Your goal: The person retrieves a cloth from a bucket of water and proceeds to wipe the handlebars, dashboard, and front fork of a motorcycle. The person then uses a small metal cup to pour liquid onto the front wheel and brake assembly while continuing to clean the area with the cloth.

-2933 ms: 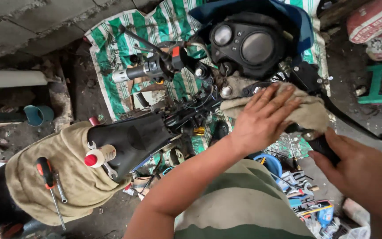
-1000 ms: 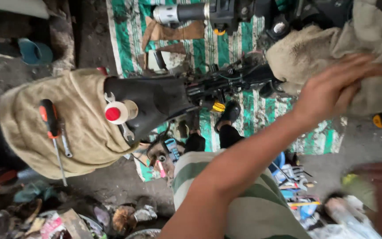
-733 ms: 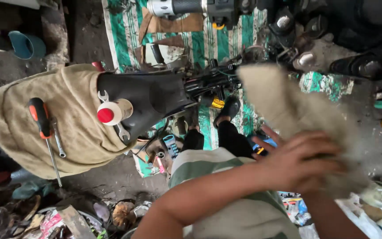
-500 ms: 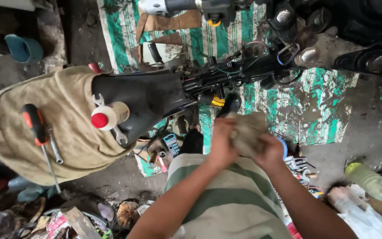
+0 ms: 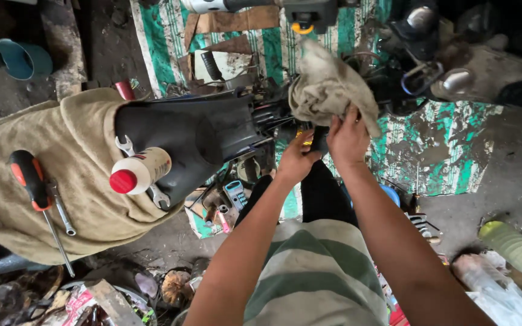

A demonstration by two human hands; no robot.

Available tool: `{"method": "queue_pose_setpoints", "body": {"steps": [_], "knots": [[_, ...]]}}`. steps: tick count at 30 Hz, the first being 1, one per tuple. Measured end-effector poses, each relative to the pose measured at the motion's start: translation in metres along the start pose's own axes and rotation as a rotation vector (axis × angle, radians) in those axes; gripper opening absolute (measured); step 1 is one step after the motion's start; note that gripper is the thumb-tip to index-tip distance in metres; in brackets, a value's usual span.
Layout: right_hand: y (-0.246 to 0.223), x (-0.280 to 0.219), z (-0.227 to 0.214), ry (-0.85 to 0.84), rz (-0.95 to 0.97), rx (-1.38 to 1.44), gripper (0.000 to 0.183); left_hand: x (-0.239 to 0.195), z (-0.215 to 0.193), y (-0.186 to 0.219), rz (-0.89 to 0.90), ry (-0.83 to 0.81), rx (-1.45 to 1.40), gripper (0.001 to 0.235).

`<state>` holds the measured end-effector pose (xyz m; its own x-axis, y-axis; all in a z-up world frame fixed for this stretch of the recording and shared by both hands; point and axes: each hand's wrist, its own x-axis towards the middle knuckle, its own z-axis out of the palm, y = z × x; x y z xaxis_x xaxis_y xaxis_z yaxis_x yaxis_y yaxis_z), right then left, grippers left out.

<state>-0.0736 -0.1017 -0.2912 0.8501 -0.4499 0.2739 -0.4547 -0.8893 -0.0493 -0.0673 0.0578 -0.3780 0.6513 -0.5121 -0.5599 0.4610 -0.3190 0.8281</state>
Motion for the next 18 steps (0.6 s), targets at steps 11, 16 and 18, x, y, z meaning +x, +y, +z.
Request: {"method": "queue_pose_setpoints", "body": {"steps": [11, 16, 18], "knots": [[0.007, -0.001, -0.084, 0.127, 0.121, 0.613, 0.013, 0.057, 0.001, 0.044, -0.071, 0.26, -0.158, 0.015], [0.069, -0.099, -0.14, 0.251, 0.162, 0.604, 0.061, -0.063, 0.016, 0.107, 0.327, 0.052, -0.218, 0.009], [0.059, -0.083, -0.155, 0.192, 0.126, 0.447, 0.071, -0.073, 0.027, 0.097, 0.465, 0.032, -0.144, 0.019]]}}
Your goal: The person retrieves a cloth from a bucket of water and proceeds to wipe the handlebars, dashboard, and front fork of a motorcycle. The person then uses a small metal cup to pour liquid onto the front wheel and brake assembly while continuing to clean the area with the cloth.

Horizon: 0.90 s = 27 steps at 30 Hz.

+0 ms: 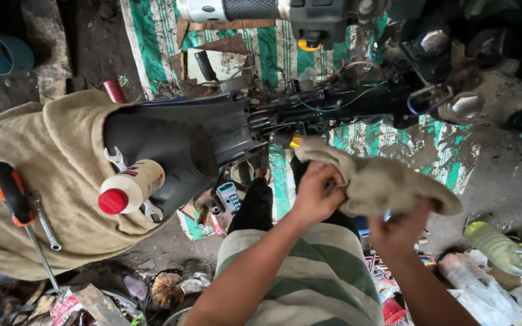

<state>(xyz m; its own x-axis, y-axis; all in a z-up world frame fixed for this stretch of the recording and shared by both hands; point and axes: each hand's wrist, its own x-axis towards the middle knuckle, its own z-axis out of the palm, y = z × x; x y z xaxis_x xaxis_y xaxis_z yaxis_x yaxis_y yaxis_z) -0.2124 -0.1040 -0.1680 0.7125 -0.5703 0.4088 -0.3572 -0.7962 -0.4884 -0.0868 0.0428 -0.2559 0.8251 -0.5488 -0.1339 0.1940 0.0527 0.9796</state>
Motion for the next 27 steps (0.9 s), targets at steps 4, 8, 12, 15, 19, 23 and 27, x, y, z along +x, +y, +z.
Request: {"method": "queue_pose_setpoints", "body": {"steps": [4, 8, 12, 15, 19, 23, 27], "knots": [[-0.026, 0.051, 0.073, -0.348, -0.222, -0.359, 0.062, 0.015, 0.04, -0.105, -0.045, -0.091, 0.462, 0.009], [-0.04, 0.068, 0.117, -0.737, -0.11, -0.604, 0.088, 0.024, 0.047, -0.231, -0.047, -0.182, -1.038, 0.035], [-0.026, 0.058, 0.17, -0.575, -0.398, -0.557, 0.089, 0.006, -0.017, -0.153, -0.282, -0.051, -0.296, 0.015], [-0.02, 0.061, 0.178, -0.871, -0.313, -0.382, 0.088, 0.016, -0.02, -0.149, -0.304, -0.252, 0.68, 0.06], [0.028, 0.042, 0.167, -0.666, -0.491, -0.327, 0.051, 0.028, -0.009, -0.115, -0.806, 0.26, -0.726, 0.016], [0.098, 0.019, 0.141, -0.41, -0.363, -0.02, 0.015, 0.03, 0.007, -0.074, -0.432, -0.032, -0.418, 0.051], [0.059, 0.017, 0.084, -0.41, 0.442, 0.355, 0.041, 0.02, 0.04, -0.109, -0.629, 0.146, -0.66, 0.031]]}}
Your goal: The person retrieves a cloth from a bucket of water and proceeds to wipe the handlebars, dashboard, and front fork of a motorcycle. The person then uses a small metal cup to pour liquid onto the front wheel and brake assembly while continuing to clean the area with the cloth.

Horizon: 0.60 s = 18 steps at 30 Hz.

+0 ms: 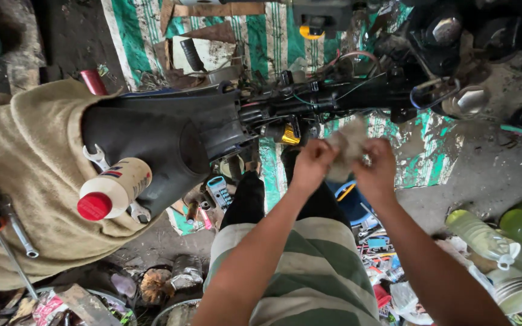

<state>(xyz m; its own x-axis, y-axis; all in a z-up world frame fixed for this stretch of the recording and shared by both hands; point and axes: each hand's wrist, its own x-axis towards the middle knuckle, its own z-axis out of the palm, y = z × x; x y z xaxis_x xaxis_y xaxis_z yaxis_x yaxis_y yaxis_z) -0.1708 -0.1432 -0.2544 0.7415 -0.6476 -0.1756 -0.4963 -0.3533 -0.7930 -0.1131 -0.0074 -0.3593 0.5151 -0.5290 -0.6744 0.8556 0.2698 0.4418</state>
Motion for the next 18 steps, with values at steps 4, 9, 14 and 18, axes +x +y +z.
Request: {"method": "queue_pose_setpoints", "body": {"steps": [4, 9, 14, 18], "knots": [[-0.002, -0.038, -0.021, 0.153, 0.135, 0.443, 0.062, -0.049, -0.002, 0.048, 0.302, 0.155, 0.778, 0.079], [-0.05, 0.005, 0.038, 0.204, -0.433, 0.25, 0.059, -0.01, -0.017, 0.044, 0.388, 0.209, 0.681, 0.05], [-0.024, 0.007, 0.103, -0.364, -0.207, -1.053, 0.103, 0.039, -0.059, 0.025, 0.122, 0.467, 0.873, 0.033], [0.036, 0.023, 0.134, -0.243, -0.552, -0.985, 0.061, 0.027, -0.099, 0.029, -0.076, 0.46, 0.928, 0.036]]}}
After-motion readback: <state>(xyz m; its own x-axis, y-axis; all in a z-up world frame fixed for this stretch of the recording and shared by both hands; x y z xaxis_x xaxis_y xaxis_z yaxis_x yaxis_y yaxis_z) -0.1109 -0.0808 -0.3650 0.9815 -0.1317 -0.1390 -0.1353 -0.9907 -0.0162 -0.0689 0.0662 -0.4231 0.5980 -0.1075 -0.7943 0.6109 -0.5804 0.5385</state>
